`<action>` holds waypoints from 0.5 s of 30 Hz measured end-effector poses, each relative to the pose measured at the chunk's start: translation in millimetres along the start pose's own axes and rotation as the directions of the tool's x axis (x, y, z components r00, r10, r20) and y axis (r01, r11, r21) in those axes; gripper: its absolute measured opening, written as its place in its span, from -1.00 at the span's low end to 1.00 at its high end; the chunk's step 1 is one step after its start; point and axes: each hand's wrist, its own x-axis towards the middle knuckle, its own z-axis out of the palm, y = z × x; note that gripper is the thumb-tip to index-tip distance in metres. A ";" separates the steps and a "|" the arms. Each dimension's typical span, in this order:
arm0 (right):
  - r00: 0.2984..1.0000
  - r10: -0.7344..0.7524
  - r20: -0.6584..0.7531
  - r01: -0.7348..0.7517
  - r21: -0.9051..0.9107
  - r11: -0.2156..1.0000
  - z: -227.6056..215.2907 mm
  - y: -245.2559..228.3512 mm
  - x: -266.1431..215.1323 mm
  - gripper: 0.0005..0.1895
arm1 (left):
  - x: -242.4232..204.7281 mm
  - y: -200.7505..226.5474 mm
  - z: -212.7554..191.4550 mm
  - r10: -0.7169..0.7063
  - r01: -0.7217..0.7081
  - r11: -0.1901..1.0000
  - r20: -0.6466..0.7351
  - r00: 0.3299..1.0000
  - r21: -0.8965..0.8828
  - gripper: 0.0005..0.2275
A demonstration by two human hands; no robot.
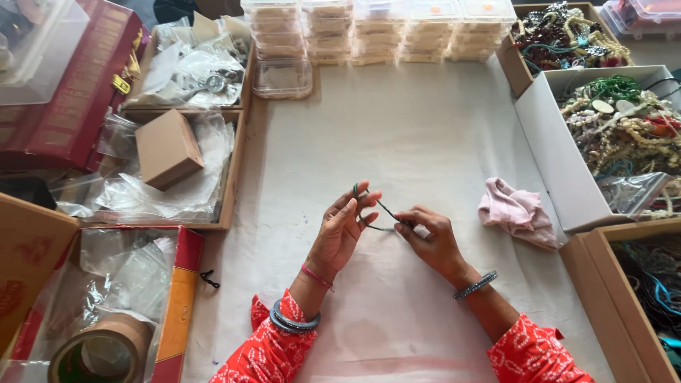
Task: The person cleans a dark beaded bracelet with a pink cloth, places it in a plastic bag, and then puts the bag into a small plastic container. They then place a small cloth pouch into the container and close it. Finally, they clean a long, light-colored beaded necklace with the pink cloth.
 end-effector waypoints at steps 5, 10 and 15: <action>0.993 -0.115 0.029 0.117 -0.081 0.990 3.2 -15.1 -3.1 -0.80 | 1.9 -3.0 -0.6 0.042 -0.061 0.948 0.067 0.997 0.313 -0.55; 0.976 -0.212 -0.040 0.204 -0.153 0.967 -2.5 -17.4 -4.2 -0.77 | 3.2 -33.3 -15.0 0.059 -0.152 0.704 0.156 0.986 0.694 -0.61; 0.972 -0.196 -0.128 0.180 -0.131 0.975 -7.7 -14.0 -1.5 -0.74 | 3.2 -45.6 -22.6 0.010 -0.149 0.561 0.173 0.985 0.815 -0.81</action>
